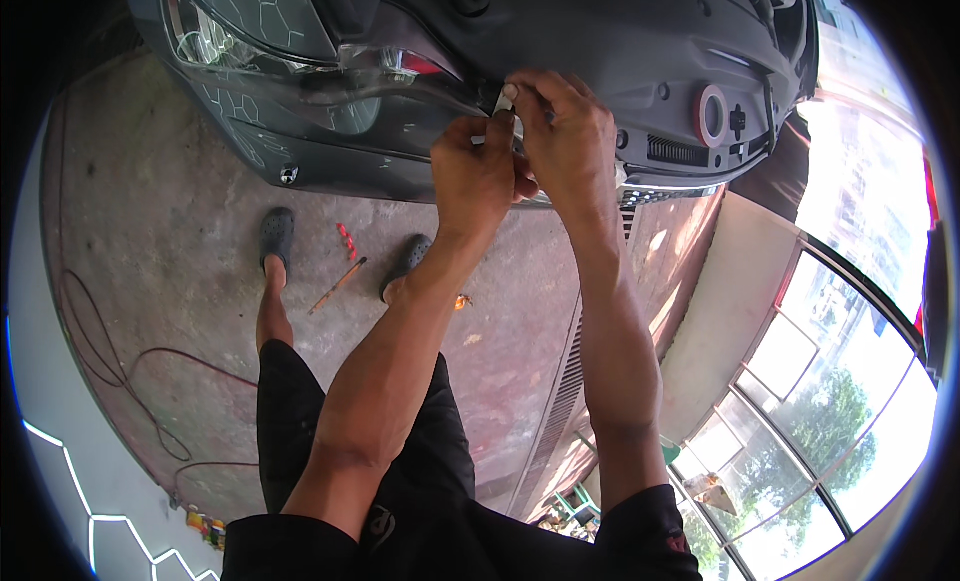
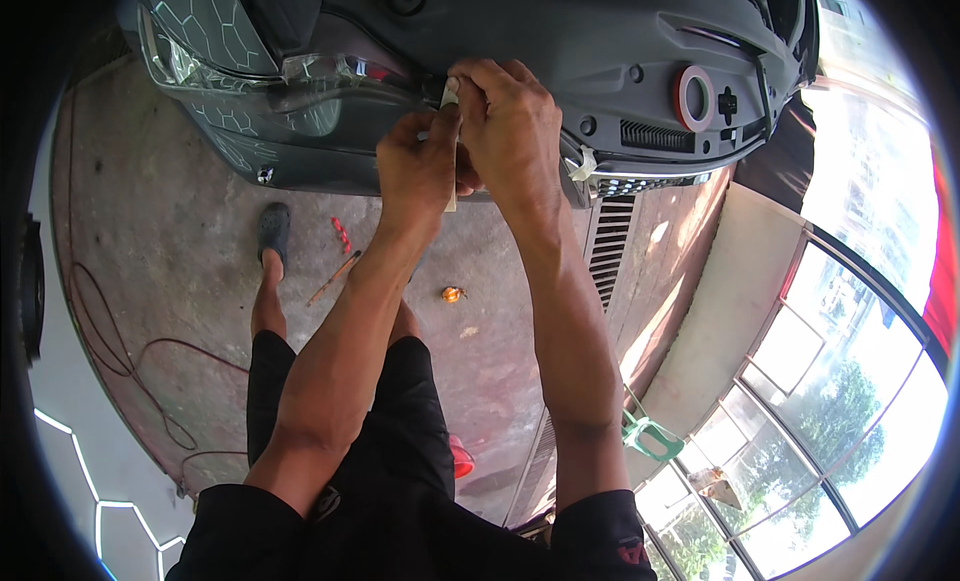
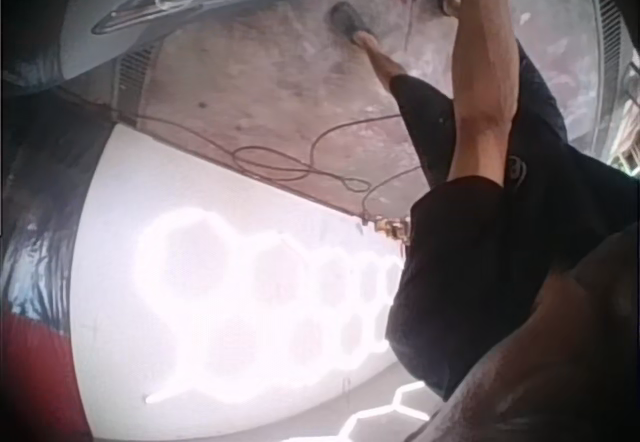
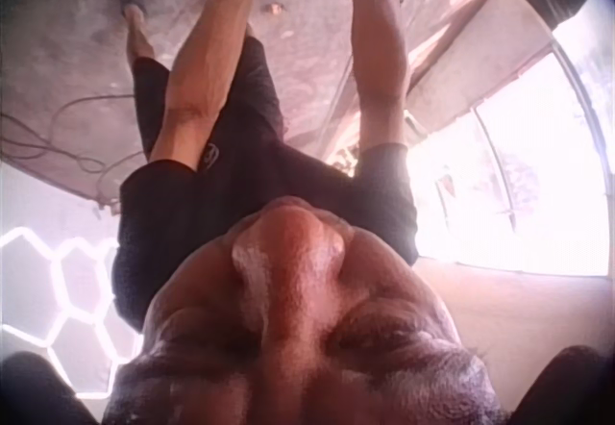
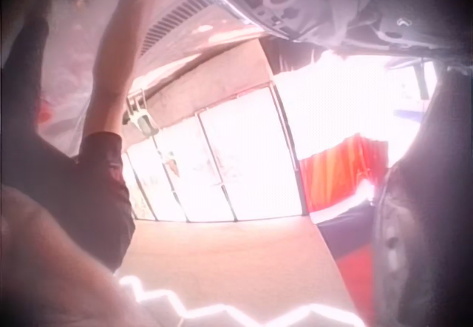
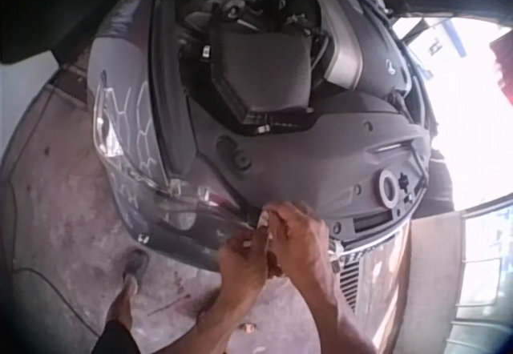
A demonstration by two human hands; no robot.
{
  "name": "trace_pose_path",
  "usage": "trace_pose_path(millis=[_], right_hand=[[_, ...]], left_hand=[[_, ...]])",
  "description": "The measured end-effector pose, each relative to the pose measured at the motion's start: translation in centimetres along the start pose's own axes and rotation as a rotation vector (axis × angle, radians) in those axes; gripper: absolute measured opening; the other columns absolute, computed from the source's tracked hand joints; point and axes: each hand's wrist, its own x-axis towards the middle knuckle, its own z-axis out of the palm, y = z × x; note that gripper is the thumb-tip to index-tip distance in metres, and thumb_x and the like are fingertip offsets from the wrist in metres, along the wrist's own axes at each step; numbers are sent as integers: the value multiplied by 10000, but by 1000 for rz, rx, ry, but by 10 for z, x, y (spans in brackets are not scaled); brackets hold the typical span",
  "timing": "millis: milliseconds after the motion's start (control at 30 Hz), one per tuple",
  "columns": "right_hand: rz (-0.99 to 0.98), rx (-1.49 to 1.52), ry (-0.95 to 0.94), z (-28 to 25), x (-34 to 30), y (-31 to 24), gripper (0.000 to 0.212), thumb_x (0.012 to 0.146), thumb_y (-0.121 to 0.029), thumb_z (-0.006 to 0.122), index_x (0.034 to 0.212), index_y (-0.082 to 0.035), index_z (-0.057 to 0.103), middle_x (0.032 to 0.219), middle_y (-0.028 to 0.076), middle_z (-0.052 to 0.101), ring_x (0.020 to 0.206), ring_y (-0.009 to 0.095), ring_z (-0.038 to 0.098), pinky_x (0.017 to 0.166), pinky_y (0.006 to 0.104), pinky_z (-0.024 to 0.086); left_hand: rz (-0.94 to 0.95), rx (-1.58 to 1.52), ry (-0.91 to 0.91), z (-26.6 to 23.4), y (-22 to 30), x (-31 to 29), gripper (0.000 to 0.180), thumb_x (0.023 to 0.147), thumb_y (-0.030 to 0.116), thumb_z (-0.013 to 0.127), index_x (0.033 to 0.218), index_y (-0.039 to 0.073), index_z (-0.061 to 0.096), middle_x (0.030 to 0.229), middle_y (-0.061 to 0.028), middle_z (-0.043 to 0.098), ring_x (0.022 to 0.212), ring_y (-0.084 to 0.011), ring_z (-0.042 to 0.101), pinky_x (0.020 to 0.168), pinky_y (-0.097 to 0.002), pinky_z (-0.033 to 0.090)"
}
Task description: The person repairs a damaged car bumper by applying a dark filler paste with a brush and securing sections with masking tape. They repeatedly smooth the filler and tape along the bumper's edge and lower panel.
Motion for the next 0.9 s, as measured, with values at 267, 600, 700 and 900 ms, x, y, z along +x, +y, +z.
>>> trace_pose_path(millis=[267,600,700,900], right_hand=[[-36,7,4,3,0,3,140,914,-120,797,1048,-87,815,954,93,761,820,234,753,722,346,578],[-120,47,85,12,-4,11,116,912,-103,770,1021,-101,810,874,70,726,744,251,721,660,355,572],[-119,54,81,13,-4,13,139,910,-108,779,1047,-104,805,882,73,733,747,253,728,660,352,575],[-106,120,97,16,-3,15,123,901,-115,794,1022,-98,781,880,71,735,744,259,731,655,358,580]], left_hand=[[-14,25,26,0,0,-2,311,1054,255,644,1007,-51,614,607,-114,663,431,-163,632,376,-286,458],[37,-8,14,-5,-10,1,305,1052,257,661,978,-36,628,602,-95,647,431,-137,598,388,-287,452],[31,-30,17,-4,-10,2,308,1047,262,675,983,-36,631,603,-88,639,433,-132,592,388,-283,454],[5,-57,27,-4,-8,1,308,1042,269,683,981,-29,632,609,-83,635,445,-121,592,398,-272,472]])
